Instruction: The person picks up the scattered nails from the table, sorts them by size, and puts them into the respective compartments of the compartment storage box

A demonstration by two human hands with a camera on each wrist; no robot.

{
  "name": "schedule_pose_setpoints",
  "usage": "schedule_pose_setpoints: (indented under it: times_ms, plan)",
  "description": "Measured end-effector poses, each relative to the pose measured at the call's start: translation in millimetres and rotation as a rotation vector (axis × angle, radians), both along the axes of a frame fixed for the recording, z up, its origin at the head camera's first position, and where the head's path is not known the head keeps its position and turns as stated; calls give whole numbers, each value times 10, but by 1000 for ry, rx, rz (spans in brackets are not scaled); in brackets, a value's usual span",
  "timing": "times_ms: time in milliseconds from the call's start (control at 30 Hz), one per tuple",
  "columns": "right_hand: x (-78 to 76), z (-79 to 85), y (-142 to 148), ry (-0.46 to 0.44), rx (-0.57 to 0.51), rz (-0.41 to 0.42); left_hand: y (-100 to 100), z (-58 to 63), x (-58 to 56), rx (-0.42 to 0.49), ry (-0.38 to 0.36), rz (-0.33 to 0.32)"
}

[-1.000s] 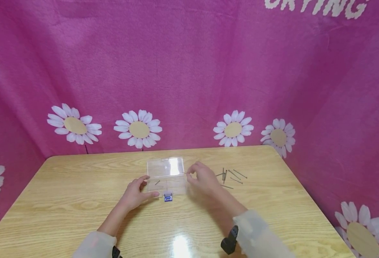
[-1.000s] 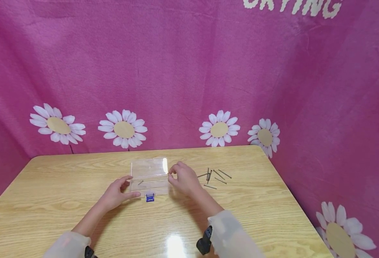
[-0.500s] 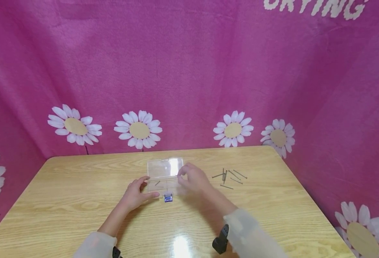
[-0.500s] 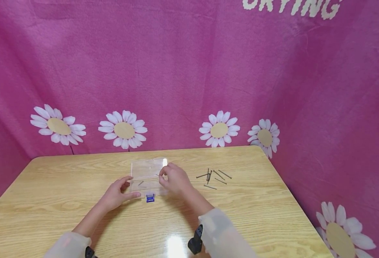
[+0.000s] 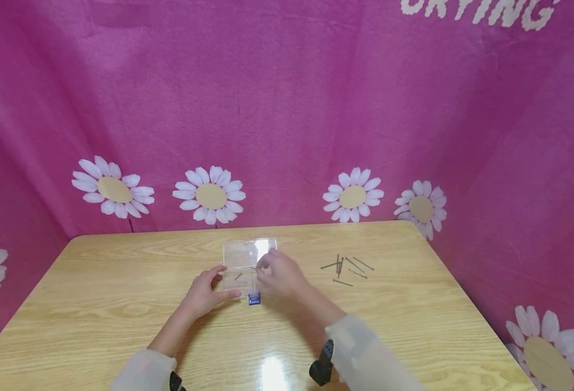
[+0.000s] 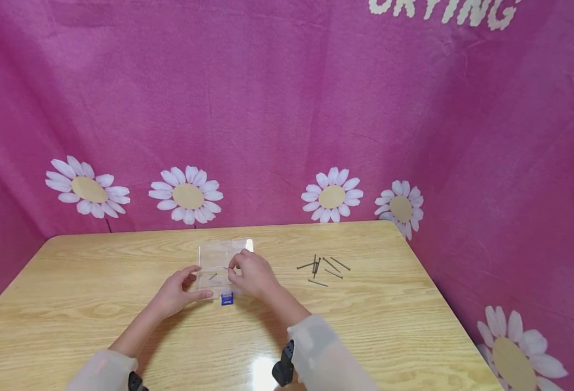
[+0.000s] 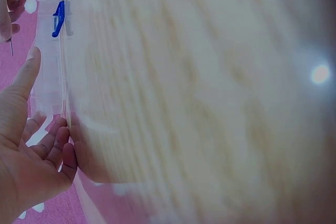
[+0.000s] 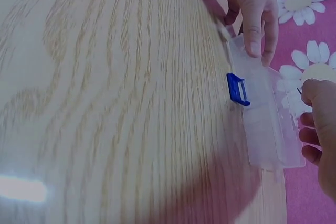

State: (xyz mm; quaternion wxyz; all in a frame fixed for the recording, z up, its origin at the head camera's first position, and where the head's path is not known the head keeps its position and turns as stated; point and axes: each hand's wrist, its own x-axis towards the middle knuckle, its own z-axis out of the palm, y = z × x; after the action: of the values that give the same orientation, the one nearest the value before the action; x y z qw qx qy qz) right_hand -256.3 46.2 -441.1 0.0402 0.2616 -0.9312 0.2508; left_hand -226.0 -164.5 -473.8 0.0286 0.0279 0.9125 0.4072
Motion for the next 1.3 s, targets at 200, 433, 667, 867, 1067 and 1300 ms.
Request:
schedule_pose_setpoints:
  times_ms: [200,433,667,867,1067,1300]
  plan:
    - [17,-18,-72,31,-1,18,-4,1,-7,-6,3,-3]
    - [11,-60,-155,-9,2,11,-4,2,-9,-8,3,-5]
    - [3,-130,-224,4,8,4,-5,-10,-7,-9,5,-6]
    - [-50,-185,-288,23,41,-21,-11,-14,-13,-7,33,-13]
    - [-67,-215,-318,-17,67,-43,-7,-16,-12,-2,25,-12]
    - [-61,-212,-309,-4,68,-45,-5,-15,-12,-11,26,-11]
